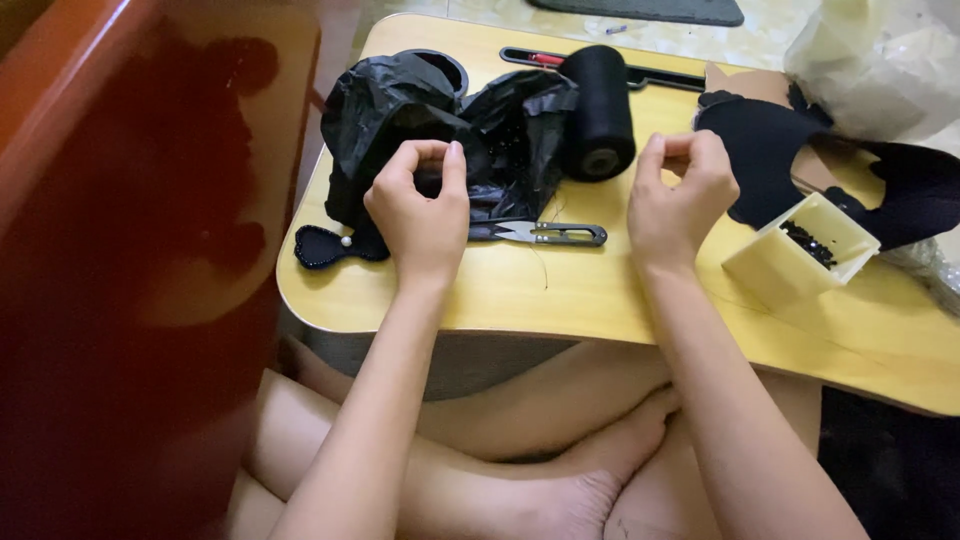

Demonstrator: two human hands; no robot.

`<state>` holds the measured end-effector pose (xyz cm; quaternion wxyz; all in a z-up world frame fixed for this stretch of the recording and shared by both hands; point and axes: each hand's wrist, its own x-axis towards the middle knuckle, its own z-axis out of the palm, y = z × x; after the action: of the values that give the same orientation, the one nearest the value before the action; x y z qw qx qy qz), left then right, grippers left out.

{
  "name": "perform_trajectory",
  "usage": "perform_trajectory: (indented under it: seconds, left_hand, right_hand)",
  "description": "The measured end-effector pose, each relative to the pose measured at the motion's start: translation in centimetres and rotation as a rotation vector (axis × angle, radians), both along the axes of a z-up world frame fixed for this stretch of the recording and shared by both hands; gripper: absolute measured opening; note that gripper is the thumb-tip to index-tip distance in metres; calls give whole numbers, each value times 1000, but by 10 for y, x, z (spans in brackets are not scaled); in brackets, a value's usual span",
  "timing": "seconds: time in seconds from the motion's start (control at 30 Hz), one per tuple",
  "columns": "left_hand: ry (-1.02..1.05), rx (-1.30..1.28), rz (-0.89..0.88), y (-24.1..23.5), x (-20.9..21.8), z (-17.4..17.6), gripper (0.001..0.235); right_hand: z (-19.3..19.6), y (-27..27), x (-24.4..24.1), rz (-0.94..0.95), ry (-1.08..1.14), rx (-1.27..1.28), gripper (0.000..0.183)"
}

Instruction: The person sews a small black fabric bow, attaching a central decorative piece and trimming excess thread. They handle a needle, thread, scissors, and a small container of beads, then place the finished bow on the table.

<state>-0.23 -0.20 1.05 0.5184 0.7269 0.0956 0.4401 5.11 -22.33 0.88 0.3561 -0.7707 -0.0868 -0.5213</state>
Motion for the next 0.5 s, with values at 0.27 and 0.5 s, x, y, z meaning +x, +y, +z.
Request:
perform_trajectory:
  seconds: [0.27, 0.5]
  left_hand:
    - [42, 39, 20, 0, 3, -4, 8]
    - [89, 103, 42, -2, 3, -6, 7]
  right_hand:
    - [15, 10, -38, 167, 59, -153, 14]
    - [14, 22, -88, 437, 220, -400, 6]
